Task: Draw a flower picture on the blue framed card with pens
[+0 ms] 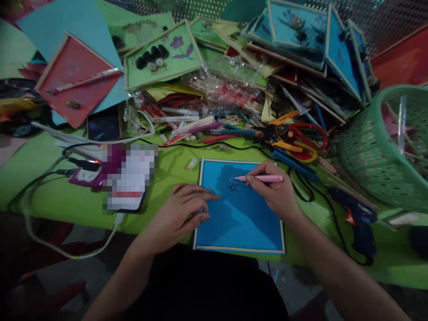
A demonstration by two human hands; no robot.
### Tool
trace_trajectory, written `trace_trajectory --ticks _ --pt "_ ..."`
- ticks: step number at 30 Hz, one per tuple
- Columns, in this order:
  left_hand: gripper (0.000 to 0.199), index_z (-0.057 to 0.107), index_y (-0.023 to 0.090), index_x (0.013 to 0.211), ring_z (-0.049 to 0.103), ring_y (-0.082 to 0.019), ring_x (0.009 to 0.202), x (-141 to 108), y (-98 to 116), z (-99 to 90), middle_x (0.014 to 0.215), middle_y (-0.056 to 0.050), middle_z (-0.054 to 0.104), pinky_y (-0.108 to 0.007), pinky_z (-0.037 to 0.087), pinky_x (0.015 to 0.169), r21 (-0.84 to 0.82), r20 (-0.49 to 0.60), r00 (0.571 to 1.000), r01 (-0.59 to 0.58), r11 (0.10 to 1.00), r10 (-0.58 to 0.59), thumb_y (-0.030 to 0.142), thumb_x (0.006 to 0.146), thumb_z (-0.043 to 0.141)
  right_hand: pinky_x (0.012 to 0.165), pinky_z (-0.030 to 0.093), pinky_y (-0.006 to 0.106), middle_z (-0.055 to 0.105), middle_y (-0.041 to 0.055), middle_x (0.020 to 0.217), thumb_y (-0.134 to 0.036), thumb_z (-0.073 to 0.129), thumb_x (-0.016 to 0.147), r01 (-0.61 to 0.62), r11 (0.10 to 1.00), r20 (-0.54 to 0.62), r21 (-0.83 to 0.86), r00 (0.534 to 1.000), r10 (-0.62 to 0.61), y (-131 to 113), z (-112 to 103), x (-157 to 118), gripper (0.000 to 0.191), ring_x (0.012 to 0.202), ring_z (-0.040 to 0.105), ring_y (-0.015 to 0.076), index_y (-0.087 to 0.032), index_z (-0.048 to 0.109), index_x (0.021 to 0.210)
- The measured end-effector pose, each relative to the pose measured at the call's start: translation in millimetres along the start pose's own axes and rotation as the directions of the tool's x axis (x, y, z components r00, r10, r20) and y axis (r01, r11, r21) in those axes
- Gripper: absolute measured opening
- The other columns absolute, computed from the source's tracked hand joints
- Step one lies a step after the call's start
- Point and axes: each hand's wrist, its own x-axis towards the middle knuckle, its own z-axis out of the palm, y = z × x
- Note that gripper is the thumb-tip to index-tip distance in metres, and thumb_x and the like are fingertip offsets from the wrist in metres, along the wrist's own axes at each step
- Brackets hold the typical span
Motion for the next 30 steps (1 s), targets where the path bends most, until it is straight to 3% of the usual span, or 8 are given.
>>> trace_trajectory --ticks 30 --pt "0.026 0.060 0.023 0.092 0.060 -0.025 0.132 -0.4 1.4 -1.2 0.138 -0.001 0.074 -0.049 0.039 0.109 0.018 0.028 0.999 0.023 1.000 -0.023 0.039 0.110 0.052 0.056 0.043 0.029 0.067 -0.0018 0.065 -0.032 0.077 0.083 0.037 0.999 -0.015 -0.027 0.999 -0.037 7.3 -4.5 -0.9 0.017 0.059 0.055 0.0155 -0.024 0.068 0.072"
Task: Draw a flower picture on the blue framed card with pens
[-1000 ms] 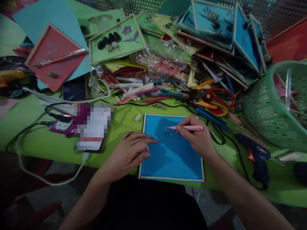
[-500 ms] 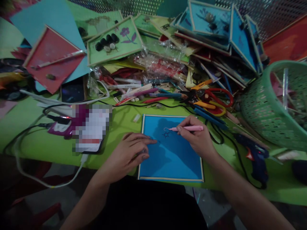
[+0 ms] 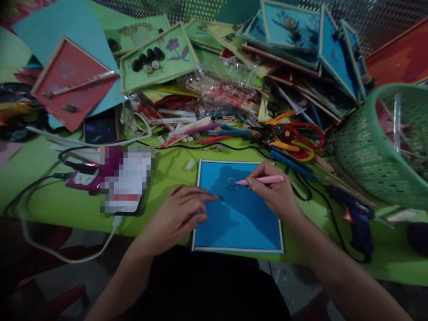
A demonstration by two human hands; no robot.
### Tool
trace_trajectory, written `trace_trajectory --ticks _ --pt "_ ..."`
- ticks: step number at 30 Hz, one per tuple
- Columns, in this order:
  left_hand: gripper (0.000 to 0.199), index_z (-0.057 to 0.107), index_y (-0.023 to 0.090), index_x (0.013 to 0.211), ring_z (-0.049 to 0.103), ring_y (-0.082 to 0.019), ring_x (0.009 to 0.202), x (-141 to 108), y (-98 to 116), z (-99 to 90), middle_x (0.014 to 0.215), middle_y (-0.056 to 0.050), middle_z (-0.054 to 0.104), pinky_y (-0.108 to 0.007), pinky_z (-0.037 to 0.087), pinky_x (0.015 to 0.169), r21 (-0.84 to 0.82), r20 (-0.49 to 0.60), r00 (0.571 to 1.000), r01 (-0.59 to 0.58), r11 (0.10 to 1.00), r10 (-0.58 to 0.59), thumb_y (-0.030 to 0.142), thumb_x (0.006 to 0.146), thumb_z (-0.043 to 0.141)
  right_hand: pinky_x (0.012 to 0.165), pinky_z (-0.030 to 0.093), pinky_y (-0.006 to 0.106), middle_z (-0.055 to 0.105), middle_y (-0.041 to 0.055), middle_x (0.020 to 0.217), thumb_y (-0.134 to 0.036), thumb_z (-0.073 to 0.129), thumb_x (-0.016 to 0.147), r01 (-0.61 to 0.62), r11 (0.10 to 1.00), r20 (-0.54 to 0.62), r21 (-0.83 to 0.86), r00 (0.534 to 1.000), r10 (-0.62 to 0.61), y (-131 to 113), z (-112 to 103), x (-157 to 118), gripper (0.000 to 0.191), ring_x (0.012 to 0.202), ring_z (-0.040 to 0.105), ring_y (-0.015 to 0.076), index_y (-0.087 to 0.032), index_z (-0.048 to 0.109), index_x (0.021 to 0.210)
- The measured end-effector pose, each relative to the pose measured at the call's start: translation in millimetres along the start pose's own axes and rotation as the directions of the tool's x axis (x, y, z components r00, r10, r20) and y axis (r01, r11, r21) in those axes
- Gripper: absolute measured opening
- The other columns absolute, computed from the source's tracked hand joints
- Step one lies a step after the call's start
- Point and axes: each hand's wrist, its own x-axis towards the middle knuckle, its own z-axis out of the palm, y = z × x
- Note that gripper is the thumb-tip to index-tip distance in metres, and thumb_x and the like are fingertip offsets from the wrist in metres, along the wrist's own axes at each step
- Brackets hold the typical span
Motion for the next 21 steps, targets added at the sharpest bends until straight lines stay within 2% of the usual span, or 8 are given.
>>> trace_trajectory --ticks 11,21 --pt "0.022 0.061 0.023 0.092 0.061 -0.025 0.131 0.6 0.8 -0.3 0.139 -0.001 0.074 -0.047 0.038 0.110 -0.014 -0.005 1.000 0.006 1.000 -0.006 0.036 0.109 0.054 0.061 0.051 0.032 0.069 0.0001 0.069 -0.039 0.077 0.086 -0.012 0.999 0.043 -0.031 0.999 0.014 3.5 -2.4 -1.9 0.020 0.064 0.061 0.0180 -0.025 0.067 0.075" --pt "0.025 0.061 0.023 0.093 0.061 -0.026 0.131 0.5 0.0 0.6 0.139 -0.003 0.074 -0.049 0.039 0.109 -0.006 -0.007 1.000 -0.006 1.000 0.006 0.038 0.110 0.052 0.060 0.049 0.031 0.067 -0.0005 0.068 -0.035 0.076 0.086 0.005 0.999 0.016 -0.032 1.000 -0.004 2.8 -1.4 -1.4 0.019 0.064 0.062 0.0175 -0.024 0.066 0.074"
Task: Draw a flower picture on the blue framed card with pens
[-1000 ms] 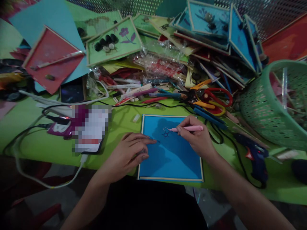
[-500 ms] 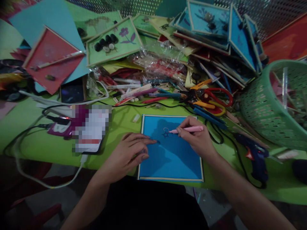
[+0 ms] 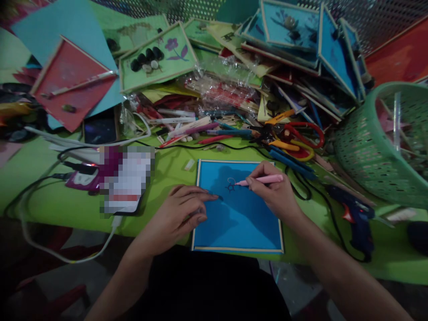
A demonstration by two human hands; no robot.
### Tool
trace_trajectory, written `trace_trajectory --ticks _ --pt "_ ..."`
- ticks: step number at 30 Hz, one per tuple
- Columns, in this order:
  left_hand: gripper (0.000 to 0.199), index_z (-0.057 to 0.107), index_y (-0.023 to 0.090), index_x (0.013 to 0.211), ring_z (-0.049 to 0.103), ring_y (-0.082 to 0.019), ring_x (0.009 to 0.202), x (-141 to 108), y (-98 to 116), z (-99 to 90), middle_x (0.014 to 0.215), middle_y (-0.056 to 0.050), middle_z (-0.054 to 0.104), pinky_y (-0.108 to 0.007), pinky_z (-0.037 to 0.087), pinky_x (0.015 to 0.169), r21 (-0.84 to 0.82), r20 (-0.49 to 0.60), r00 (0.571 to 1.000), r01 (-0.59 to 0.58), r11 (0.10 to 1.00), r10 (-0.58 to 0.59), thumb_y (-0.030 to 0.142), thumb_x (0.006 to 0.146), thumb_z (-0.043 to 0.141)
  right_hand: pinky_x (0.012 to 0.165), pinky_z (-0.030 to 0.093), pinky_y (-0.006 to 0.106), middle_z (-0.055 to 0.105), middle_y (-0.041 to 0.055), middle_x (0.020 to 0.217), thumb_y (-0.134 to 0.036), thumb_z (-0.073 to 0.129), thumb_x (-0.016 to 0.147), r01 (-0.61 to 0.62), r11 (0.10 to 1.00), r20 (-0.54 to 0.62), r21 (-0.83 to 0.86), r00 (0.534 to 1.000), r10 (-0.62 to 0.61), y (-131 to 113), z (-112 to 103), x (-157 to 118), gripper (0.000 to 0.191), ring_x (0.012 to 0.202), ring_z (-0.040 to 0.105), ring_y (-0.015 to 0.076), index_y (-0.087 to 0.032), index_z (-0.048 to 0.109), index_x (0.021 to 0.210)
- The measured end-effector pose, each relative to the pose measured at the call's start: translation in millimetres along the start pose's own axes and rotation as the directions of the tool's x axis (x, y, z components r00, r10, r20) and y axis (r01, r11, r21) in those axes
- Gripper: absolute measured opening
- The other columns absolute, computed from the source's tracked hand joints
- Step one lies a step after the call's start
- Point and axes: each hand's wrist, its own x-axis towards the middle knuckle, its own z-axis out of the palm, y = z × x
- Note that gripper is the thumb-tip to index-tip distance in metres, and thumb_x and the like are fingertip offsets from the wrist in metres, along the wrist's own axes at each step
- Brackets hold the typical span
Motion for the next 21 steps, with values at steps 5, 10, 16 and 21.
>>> trace_trajectory --ticks 5,10,16,21 --pt "0.026 0.061 0.022 0.092 0.061 -0.026 0.132 -0.5 0.5 -1.2 0.139 -0.004 0.074 -0.049 0.039 0.109 -0.004 0.009 1.000 0.009 1.000 -0.009 0.039 0.110 0.052 0.060 0.049 0.031 0.066 -0.0008 0.067 -0.034 0.076 0.085 -0.004 1.000 -0.011 -0.011 1.000 0.004 1.5 -0.2 0.2 0.018 0.065 0.062 0.0184 -0.026 0.066 0.072" --pt "0.026 0.061 0.023 0.092 0.060 -0.026 0.132 -0.9 -0.3 -0.4 0.139 -0.004 0.073 -0.049 0.038 0.111 -0.004 0.010 1.000 0.009 1.000 -0.009 0.039 0.110 0.051 0.062 0.051 0.034 0.065 -0.0009 0.067 -0.036 0.076 0.086 0.006 1.000 -0.018 0.006 1.000 -0.006 1.6 -0.7 -0.4 0.020 0.066 0.062 0.0194 -0.027 0.065 0.072" --pt "0.024 0.059 0.023 0.092 0.061 -0.026 0.131 -0.3 -0.8 0.3 0.138 -0.001 0.074 -0.049 0.038 0.110 -0.009 -0.008 1.000 -0.003 1.000 0.003 0.037 0.110 0.051 0.062 0.050 0.034 0.065 -0.0007 0.066 -0.039 0.076 0.085 0.003 1.000 -0.030 0.003 1.000 -0.003 0.3 -1.0 -0.8 0.022 0.066 0.061 0.0195 -0.027 0.065 0.070" --pt "0.023 0.059 0.023 0.092 0.060 -0.025 0.132 0.0 0.1 -1.2 0.138 -0.001 0.074 -0.049 0.037 0.110 -0.015 0.010 1.000 0.006 1.000 -0.006 0.036 0.110 0.052 0.060 0.048 0.032 0.063 -0.0009 0.065 -0.035 0.076 0.084 0.003 1.000 -0.028 0.020 1.000 -0.003 -1.3 -1.2 -0.6 0.022 0.064 0.059 0.0179 -0.025 0.065 0.068"
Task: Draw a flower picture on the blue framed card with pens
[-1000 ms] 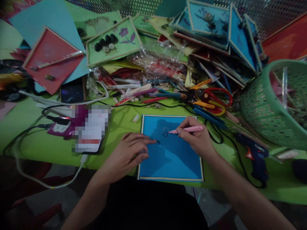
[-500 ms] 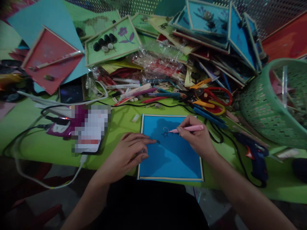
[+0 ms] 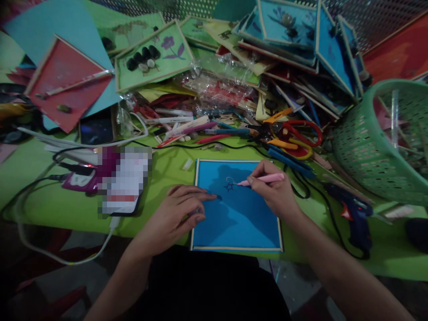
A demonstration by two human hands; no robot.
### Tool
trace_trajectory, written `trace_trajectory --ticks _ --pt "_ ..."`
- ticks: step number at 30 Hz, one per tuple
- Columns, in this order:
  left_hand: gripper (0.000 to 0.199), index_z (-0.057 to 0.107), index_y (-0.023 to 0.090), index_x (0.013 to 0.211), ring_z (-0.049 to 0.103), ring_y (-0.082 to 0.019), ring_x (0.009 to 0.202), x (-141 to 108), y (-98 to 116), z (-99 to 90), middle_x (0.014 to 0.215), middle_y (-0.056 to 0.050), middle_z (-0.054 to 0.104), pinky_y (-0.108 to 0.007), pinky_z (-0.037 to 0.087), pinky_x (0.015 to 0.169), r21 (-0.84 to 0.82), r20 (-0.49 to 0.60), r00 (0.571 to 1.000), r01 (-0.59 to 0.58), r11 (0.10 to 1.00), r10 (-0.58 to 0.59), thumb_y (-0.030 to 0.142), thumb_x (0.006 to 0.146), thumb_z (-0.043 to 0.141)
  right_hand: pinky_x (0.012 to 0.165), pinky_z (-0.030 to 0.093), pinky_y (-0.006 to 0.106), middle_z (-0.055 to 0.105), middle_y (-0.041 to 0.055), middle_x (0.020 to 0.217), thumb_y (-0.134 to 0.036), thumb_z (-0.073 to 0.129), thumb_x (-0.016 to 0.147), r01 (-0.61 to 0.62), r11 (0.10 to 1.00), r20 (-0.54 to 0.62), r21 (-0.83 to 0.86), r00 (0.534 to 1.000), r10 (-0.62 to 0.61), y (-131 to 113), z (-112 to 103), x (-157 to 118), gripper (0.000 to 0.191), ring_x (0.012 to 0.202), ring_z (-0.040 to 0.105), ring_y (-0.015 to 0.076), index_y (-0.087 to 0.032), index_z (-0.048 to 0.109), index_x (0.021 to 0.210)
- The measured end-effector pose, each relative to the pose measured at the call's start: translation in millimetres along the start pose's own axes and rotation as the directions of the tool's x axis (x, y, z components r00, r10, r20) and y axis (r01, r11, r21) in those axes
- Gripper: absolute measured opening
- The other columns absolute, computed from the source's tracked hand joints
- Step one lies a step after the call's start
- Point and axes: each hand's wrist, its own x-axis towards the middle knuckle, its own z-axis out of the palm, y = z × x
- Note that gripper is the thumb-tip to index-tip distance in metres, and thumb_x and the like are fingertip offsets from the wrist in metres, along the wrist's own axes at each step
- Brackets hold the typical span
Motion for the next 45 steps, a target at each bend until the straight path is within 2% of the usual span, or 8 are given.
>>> trace_trajectory --ticks 5,12,19,34,45 --pt "0.025 0.060 0.023 0.090 0.061 -0.026 0.131 0.3 1.8 -1.1 0.138 -0.003 0.074 -0.050 0.039 0.109 -0.007 -0.002 1.000 0.011 1.000 -0.011 0.036 0.110 0.051 0.061 0.050 0.033 0.063 -0.0005 0.066 -0.039 0.077 0.085 0.000 1.000 0.002 0.004 1.000 0.000 2.6 -1.7 -1.2 0.025 0.066 0.061 0.0196 -0.026 0.065 0.068" --pt "0.024 0.058 0.024 0.092 0.061 -0.025 0.131 0.2 0.3 0.6 0.139 -0.001 0.074 -0.049 0.038 0.109 -0.003 -0.007 1.000 -0.003 1.000 0.003 0.036 0.110 0.050 0.061 0.049 0.031 0.063 -0.0013 0.066 -0.033 0.077 0.084 -0.012 0.998 0.004 0.058 1.000 0.012 4.9 -1.2 -2.1 0.024 0.066 0.063 0.0181 -0.025 0.065 0.066" --pt "0.026 0.059 0.024 0.091 0.062 -0.025 0.130 0.2 0.8 -0.1 0.138 -0.001 0.074 -0.049 0.039 0.111 -0.005 -0.016 1.000 -0.003 1.000 0.003 0.039 0.110 0.051 0.063 0.049 0.032 0.064 -0.0011 0.067 -0.034 0.080 0.083 -0.057 0.992 0.025 0.113 0.998 0.054 7.5 -1.5 -4.1 0.022 0.069 0.066 0.0204 -0.024 0.066 0.069" --pt "0.022 0.061 0.023 0.094 0.061 -0.025 0.132 -0.1 -0.4 0.5 0.139 -0.001 0.074 -0.047 0.038 0.111 0.010 -0.010 1.000 0.001 1.000 -0.001 0.037 0.110 0.053 0.056 0.049 0.031 0.066 -0.0005 0.067 -0.038 0.079 0.086 -0.031 0.996 0.080 0.083 0.996 0.024 6.8 -0.7 -5.8 0.023 0.062 0.062 0.0176 -0.025 0.068 0.071" --pt "0.025 0.061 0.023 0.094 0.062 -0.025 0.131 0.6 -0.3 1.3 0.138 -0.003 0.074 -0.048 0.039 0.109 0.017 -0.022 1.000 -0.018 1.000 0.019 0.040 0.110 0.051 0.060 0.046 0.029 0.069 -0.0001 0.070 -0.036 0.076 0.091 -0.020 0.999 0.131 0.032 0.991 0.016 -0.8 -0.5 -5.3 0.021 0.065 0.063 0.0160 -0.023 0.068 0.076"
